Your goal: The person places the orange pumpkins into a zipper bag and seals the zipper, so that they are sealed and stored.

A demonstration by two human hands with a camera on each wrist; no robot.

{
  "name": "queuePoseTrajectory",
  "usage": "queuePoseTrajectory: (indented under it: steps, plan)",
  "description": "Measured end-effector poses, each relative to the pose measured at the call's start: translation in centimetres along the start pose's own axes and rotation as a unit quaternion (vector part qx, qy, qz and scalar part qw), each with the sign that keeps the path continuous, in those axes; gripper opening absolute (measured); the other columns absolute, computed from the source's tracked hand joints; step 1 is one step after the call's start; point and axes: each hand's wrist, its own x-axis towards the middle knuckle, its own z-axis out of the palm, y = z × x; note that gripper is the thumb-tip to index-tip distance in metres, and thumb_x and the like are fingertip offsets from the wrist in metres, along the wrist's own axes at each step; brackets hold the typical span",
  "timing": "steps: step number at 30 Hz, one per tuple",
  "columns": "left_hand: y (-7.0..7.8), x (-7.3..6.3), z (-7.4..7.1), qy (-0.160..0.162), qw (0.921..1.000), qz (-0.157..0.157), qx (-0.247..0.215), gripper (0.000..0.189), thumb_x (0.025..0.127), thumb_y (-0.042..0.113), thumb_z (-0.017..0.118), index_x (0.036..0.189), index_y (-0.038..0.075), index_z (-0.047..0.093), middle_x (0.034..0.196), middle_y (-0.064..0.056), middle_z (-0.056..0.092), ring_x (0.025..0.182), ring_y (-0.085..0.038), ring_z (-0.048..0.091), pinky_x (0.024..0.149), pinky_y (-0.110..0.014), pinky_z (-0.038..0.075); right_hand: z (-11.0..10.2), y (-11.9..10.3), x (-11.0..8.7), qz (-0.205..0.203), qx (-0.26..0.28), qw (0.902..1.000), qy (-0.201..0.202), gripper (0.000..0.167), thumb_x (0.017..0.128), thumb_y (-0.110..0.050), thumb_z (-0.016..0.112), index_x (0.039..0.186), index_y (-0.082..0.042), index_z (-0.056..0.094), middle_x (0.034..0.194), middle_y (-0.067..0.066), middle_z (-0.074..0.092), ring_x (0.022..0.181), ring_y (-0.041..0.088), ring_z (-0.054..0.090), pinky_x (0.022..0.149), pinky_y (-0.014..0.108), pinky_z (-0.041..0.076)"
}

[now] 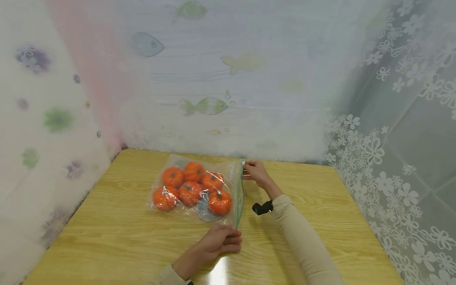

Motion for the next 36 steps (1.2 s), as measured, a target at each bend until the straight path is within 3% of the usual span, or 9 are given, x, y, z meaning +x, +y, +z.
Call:
queuePoseTrajectory:
  steps: [3, 6, 13, 18, 24, 28, 31, 34, 36]
  plan:
    - [-0.3, 0.3, 0.3, 0.02, 0.9986, 0.01, -0.048, 0.026, 0.107, 0.016, 0.052, 0.119, -0.008, 0.056, 0.105, -0.009, 0.064, 0.088, -0.015, 0.067, 0.087, -0.032, 0.061, -0.1, -0.2, 0.1, -0.006, -0.003, 0.9999, -0.012, 0.031, 0.107, -0.01, 0.051, 0.128, 0.011, 0.06, 0.097, 0.009, 0.068, 0.082, 0.015, 0.069, 0.093, 0.05, 0.059]
    - [-0.1, 0.4, 0.4, 0.038, 0.9975, 0.001, -0.06, 0.021, 0.105, 0.02, 0.057, 0.113, 0.0, 0.06, 0.104, -0.008, 0.065, 0.087, -0.014, 0.066, 0.082, -0.03, 0.061, -0.2, -0.3, 0.1, -0.009, -0.008, 0.9997, -0.02, 0.032, 0.107, -0.011, 0.051, 0.13, 0.011, 0.059, 0.101, 0.011, 0.069, 0.084, 0.015, 0.07, 0.093, 0.049, 0.059]
    - [0.0, 0.3, 0.6, 0.044, 0.9988, -0.014, -0.019, 0.015, 0.103, 0.019, 0.06, 0.096, 0.007, 0.067, 0.089, -0.002, 0.067, 0.076, -0.01, 0.065, 0.071, -0.027, 0.061, -0.6, -0.2, 0.3, -0.01, -0.007, 0.9999, -0.007, 0.035, 0.107, -0.009, 0.051, 0.135, 0.011, 0.057, 0.108, 0.016, 0.068, 0.082, 0.01, 0.068, 0.081, 0.033, 0.063]
    - [-0.1, 0.2, 0.7, 0.034, 0.9992, -0.015, 0.013, 0.02, 0.104, 0.018, 0.058, 0.1, 0.002, 0.068, 0.087, 0.0, 0.067, 0.073, -0.007, 0.064, 0.069, -0.023, 0.06, -0.9, 0.0, 0.4, -0.013, 0.005, 0.9998, 0.018, 0.032, 0.105, -0.006, 0.053, 0.131, 0.013, 0.058, 0.1, 0.011, 0.069, 0.077, 0.008, 0.067, 0.069, 0.023, 0.061]
    - [-0.5, 0.1, 1.0, 0.038, 0.9992, -0.008, 0.009, 0.018, 0.105, 0.016, 0.056, 0.101, 0.001, 0.066, 0.088, -0.001, 0.068, 0.073, -0.006, 0.067, 0.068, -0.023, 0.061, -1.2, 0.4, 0.4, -0.003, 0.013, 0.9997, 0.022, 0.032, 0.105, -0.007, 0.053, 0.129, 0.013, 0.06, 0.095, 0.008, 0.069, 0.075, 0.008, 0.067, 0.067, 0.022, 0.061]
    - [-0.7, 0.1, 1.0, 0.012, 0.9993, -0.022, 0.028, 0.021, 0.105, 0.019, 0.054, 0.103, 0.002, 0.067, 0.086, -0.001, 0.07, 0.071, -0.007, 0.067, 0.064, -0.022, 0.059, -1.3, 0.4, 0.2, 0.003, 0.008, 0.9998, 0.019, 0.035, 0.106, -0.009, 0.053, 0.135, 0.011, 0.057, 0.103, 0.012, 0.069, 0.078, 0.009, 0.067, 0.071, 0.025, 0.062]
    - [-0.6, 0.1, 1.0, -0.023, 0.9958, -0.045, 0.077, 0.025, 0.103, 0.022, 0.057, 0.108, 0.001, 0.069, 0.082, 0.0, 0.071, 0.065, -0.006, 0.065, 0.057, -0.019, 0.056, -1.3, 0.4, 0.1, 0.002, -0.003, 0.9999, 0.011, 0.036, 0.107, -0.011, 0.052, 0.136, 0.01, 0.057, 0.107, 0.015, 0.068, 0.081, 0.01, 0.068, 0.077, 0.029, 0.063]
    - [0.6, 0.0, 1.1, -0.074, 0.9857, -0.053, 0.142, 0.031, 0.103, 0.023, 0.058, 0.116, -0.004, 0.067, 0.081, 0.001, 0.071, 0.063, -0.005, 0.063, 0.053, -0.018, 0.054, -1.4, 0.4, 0.0, -0.002, -0.012, 0.9999, 0.006, 0.036, 0.107, -0.012, 0.051, 0.135, 0.01, 0.057, 0.109, 0.016, 0.068, 0.083, 0.011, 0.068, 0.084, 0.036, 0.063]
    - [2.1, 0.0, 1.0, -0.106, 0.9771, -0.037, 0.181, 0.033, 0.104, 0.021, 0.057, 0.123, -0.005, 0.064, 0.085, -0.001, 0.071, 0.067, -0.007, 0.064, 0.056, -0.019, 0.054, -1.4, 0.4, -0.1, -0.005, -0.015, 0.9999, 0.004, 0.036, 0.108, -0.014, 0.051, 0.135, 0.01, 0.057, 0.109, 0.016, 0.068, 0.084, 0.012, 0.068, 0.088, 0.04, 0.062]
